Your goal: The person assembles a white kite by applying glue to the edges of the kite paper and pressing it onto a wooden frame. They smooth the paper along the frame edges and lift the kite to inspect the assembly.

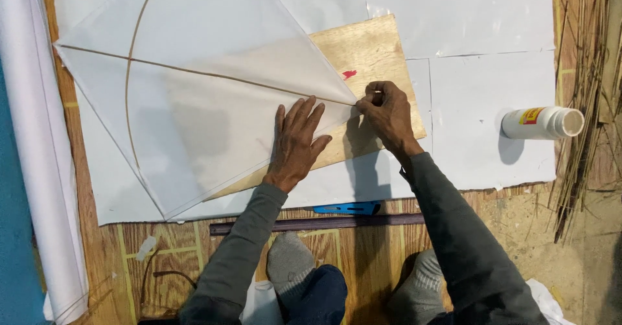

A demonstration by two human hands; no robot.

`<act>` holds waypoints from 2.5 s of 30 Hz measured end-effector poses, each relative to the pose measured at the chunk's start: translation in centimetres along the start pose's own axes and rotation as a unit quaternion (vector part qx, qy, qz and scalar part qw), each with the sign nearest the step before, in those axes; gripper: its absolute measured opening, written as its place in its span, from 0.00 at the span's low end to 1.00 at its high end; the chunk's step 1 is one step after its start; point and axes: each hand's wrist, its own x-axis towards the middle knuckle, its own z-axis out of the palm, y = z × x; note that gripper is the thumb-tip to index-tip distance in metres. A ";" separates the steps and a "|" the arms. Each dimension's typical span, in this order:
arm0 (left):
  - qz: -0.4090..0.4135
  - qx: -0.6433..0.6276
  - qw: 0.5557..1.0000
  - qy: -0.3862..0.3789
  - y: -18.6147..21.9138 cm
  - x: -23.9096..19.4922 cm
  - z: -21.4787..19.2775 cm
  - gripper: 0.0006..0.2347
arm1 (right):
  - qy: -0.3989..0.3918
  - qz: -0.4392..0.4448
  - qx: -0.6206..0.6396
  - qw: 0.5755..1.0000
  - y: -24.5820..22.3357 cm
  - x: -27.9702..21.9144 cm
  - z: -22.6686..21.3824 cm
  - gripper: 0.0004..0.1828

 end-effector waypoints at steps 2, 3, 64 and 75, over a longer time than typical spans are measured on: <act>0.004 0.007 1.000 0.004 0.3 0.0 -0.3 0.27 | -0.007 0.004 0.001 1.000 0.2 0.0 0.0 0.25; 0.008 0.014 1.000 0.008 0.5 0.0 -0.4 0.28 | -0.013 0.009 0.002 1.000 0.3 0.0 0.0 0.27; 0.026 0.133 0.988 0.071 5.9 0.2 3.4 0.04 | -0.046 -0.276 -0.122 0.952 5.4 -1.7 -5.7 0.28; 0.046 0.139 0.987 0.068 6.6 1.9 3.0 0.04 | -0.049 -0.321 -0.138 0.936 6.7 -1.1 -5.9 0.29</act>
